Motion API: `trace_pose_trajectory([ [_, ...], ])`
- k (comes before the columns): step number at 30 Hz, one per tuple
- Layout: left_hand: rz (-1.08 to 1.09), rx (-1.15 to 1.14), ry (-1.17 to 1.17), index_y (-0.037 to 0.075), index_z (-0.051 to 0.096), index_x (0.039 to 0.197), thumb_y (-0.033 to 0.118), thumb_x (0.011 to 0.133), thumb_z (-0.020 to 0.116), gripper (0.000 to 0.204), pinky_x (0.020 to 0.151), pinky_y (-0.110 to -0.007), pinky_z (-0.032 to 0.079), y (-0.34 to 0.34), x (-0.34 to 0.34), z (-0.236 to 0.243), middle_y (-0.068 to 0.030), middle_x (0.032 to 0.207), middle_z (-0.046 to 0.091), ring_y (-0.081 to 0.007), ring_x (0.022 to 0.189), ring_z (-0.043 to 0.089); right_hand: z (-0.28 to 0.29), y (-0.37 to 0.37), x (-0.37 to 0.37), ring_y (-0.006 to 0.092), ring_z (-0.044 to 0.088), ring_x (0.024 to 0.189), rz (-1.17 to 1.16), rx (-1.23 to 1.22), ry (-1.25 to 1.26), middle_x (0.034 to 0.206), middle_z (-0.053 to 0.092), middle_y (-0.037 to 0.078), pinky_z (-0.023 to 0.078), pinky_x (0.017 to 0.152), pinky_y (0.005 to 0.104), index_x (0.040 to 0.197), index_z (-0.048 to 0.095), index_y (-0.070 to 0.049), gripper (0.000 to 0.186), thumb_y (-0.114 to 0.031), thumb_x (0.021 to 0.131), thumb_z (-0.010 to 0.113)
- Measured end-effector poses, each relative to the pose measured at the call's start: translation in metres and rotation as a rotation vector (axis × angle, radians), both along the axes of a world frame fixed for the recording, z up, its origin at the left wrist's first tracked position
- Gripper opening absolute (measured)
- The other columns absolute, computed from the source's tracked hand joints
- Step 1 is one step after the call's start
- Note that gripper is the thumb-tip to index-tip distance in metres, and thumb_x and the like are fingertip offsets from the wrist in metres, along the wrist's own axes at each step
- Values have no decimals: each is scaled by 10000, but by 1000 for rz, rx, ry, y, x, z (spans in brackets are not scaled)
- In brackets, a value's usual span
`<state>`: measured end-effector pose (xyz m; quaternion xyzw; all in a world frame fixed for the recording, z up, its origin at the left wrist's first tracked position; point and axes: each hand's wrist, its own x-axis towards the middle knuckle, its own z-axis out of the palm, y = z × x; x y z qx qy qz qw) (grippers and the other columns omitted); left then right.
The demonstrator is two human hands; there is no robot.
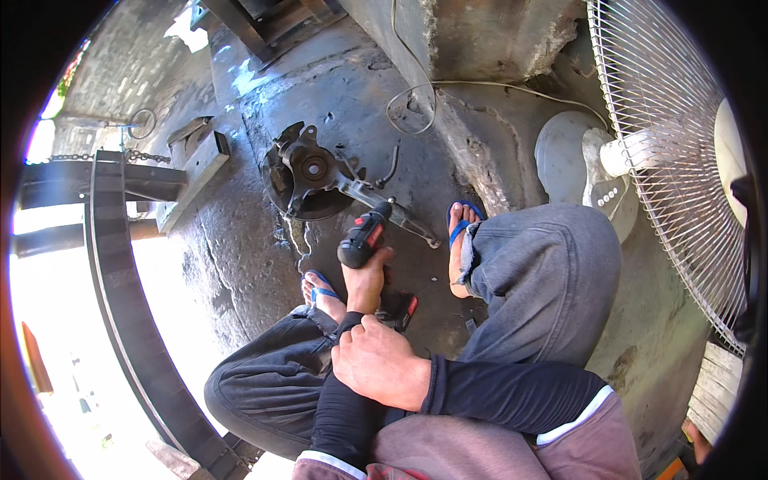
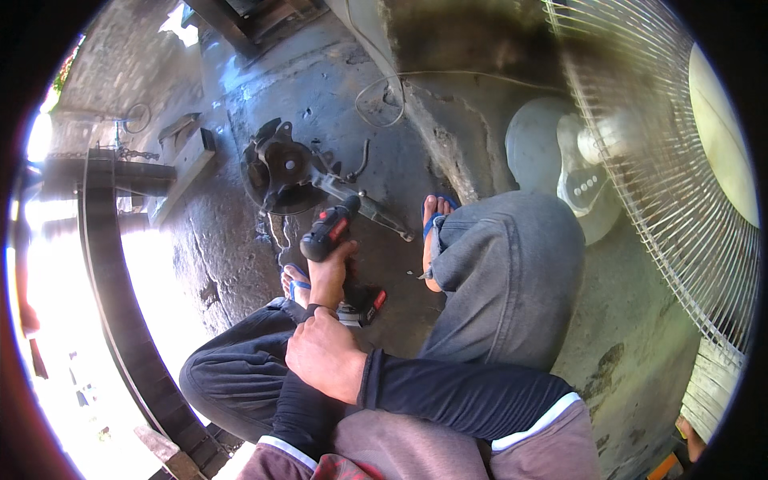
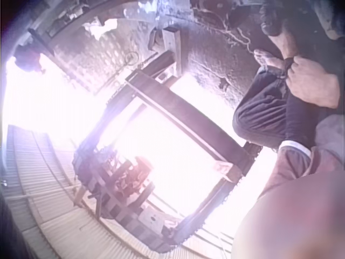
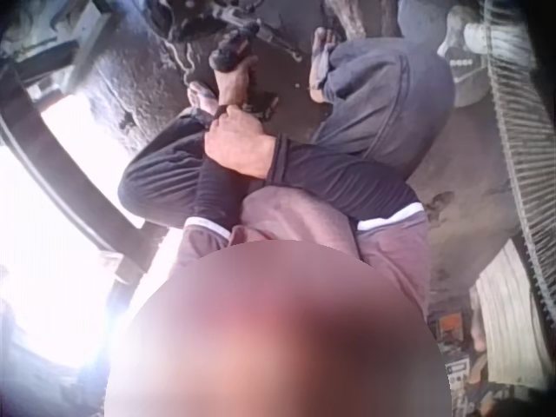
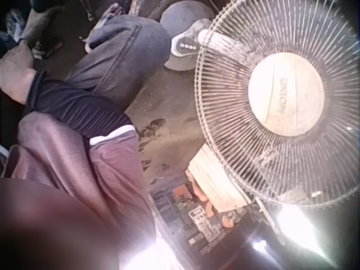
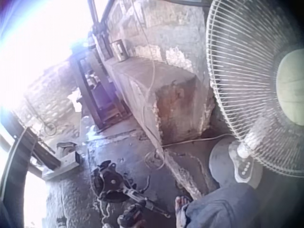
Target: The person picks up a metal part from the floor, retrieves a cordless drill, and uses it to work on the part while sitting on the floor. The person also briefly adjusts a fan before resuming work on the metal part.
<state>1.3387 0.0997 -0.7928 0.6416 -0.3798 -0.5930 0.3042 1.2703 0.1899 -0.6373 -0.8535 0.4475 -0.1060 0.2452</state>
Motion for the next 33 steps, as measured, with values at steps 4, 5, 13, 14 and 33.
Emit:
trace_pose_trajectory([
  [4, 106, 59, 3, 41, 649, 1125, 45, 841, 751, 302, 417, -297, 447, -15, 10, 3, -41, 775, 625, -148, 490, 576, 1, -2, 0, 217, 702, 761, -61, -14, -11, 813, 727, 108, 475, 717, 359, 868, 729, -57, 158, -195, 868, 655],
  [5, 91, 59, 25, 41, 647, 1136, 41, 836, 753, 318, 417, -298, 448, -16, 11, 3, -42, 789, 629, -148, 494, 578, 1, -2, -1, 217, 703, 762, -63, -19, -11, 814, 728, 107, 476, 717, 359, 869, 729, -57, 156, -195, 867, 656],
  [13, -80, -40, -39, 47, 645, 1124, -11, 794, 754, 353, 405, -307, 426, 1, -7, 5, -18, 803, 626, -140, 484, 562, 8, -3, -5, 196, 739, 851, 26, 64, 103, 887, 774, 49, 502, 764, 393, 948, 800, -107, 182, -193, 899, 647],
  [14, -36, -71, -60, 45, 647, 1116, -14, 800, 747, 337, 402, -310, 423, -2, -5, 6, -19, 796, 627, -142, 472, 556, 8, -4, -6, 195, 739, 851, 1, 45, 95, 885, 774, 48, 503, 763, 394, 945, 802, -108, 182, -194, 897, 649],
  [33, 38, 112, 4, 26, 641, 1091, -7, 809, 738, 300, 397, -311, 441, -10, 6, 15, -31, 739, 608, -151, 466, 567, 4, -4, -6, 201, 737, 830, 19, 26, 102, 856, 774, 45, 498, 729, 398, 901, 813, -137, 169, -198, 873, 659],
])
